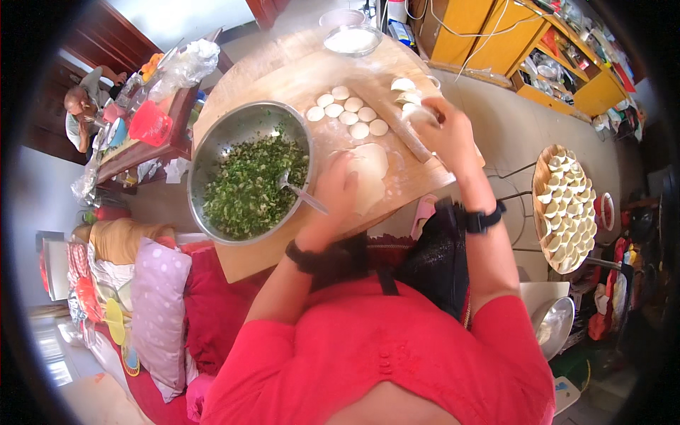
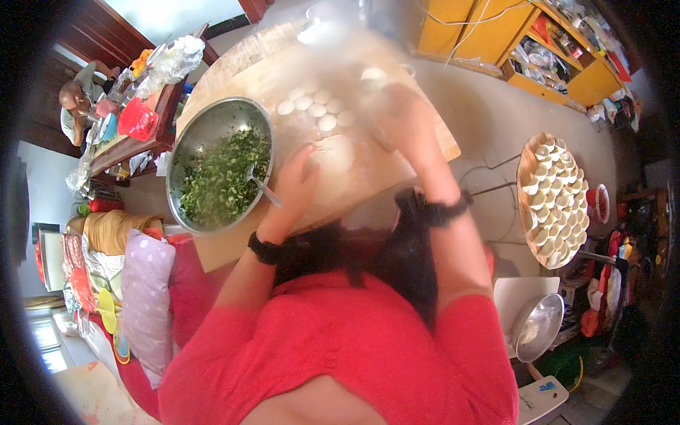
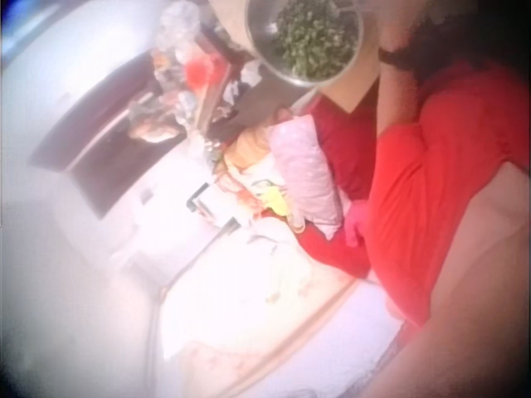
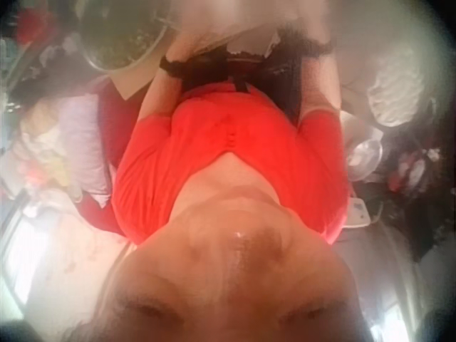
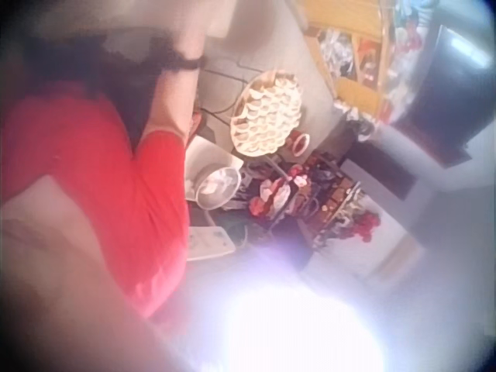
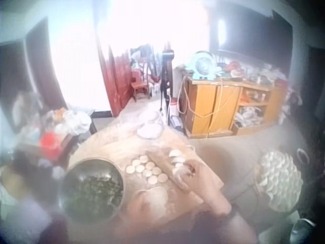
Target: The person scoops filling from a bowl onto a dough wrapper, folds the wrapper by hand, and places the completed dumpling onto a tray, repeating this process for several dumplings.
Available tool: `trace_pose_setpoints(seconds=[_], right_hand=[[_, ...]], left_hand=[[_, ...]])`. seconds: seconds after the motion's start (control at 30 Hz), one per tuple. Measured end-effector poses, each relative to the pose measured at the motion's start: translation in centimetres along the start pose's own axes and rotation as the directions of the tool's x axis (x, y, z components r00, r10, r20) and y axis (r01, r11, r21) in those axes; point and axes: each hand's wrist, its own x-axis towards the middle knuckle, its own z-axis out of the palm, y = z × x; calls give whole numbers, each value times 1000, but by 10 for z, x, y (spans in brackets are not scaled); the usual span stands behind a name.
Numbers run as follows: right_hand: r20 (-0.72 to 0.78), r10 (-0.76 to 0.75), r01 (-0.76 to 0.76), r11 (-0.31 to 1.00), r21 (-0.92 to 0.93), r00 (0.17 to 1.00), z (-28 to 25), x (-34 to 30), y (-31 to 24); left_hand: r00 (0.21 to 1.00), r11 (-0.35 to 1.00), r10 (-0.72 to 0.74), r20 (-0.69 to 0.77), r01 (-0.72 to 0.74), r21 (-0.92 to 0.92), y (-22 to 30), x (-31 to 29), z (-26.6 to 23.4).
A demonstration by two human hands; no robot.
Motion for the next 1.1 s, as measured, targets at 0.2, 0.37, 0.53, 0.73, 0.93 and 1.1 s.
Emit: trace_pose_setpoints(seconds=[0.2, 0.37, 0.53, 0.73, 0.93, 1.1], right_hand=[[127, 113, -68, 946, -317, 986, 46, 88, -8], [56, 80, -53, 926, -373, 995, 95, 115, -7], [180, -17, 127, 775, -619, 984, 102, 109, -9], [130, -162, 198, 910, -363, 978, 71, 88, -18], [226, -34, -41, 947, 319, 974, 56, -20, -44], [248, -148, 194, 965, -175, 957, 92, -70, -33]], left_hand=[[999, 982, 3, 33, -9, 187, -23, -5, 1], [964, 941, -261, 58, 267, -207, -20, -2, 5], [994, 992, -99, -43, 95, -79, -15, 5, 3], [997, 992, -51, 57, 44, 120, -9, 4, 0], [978, 986, 109, -178, -84, 141, -6, -8, 0], [1000, 975, -12, 27, 6, 222, -2, -41, -18]])
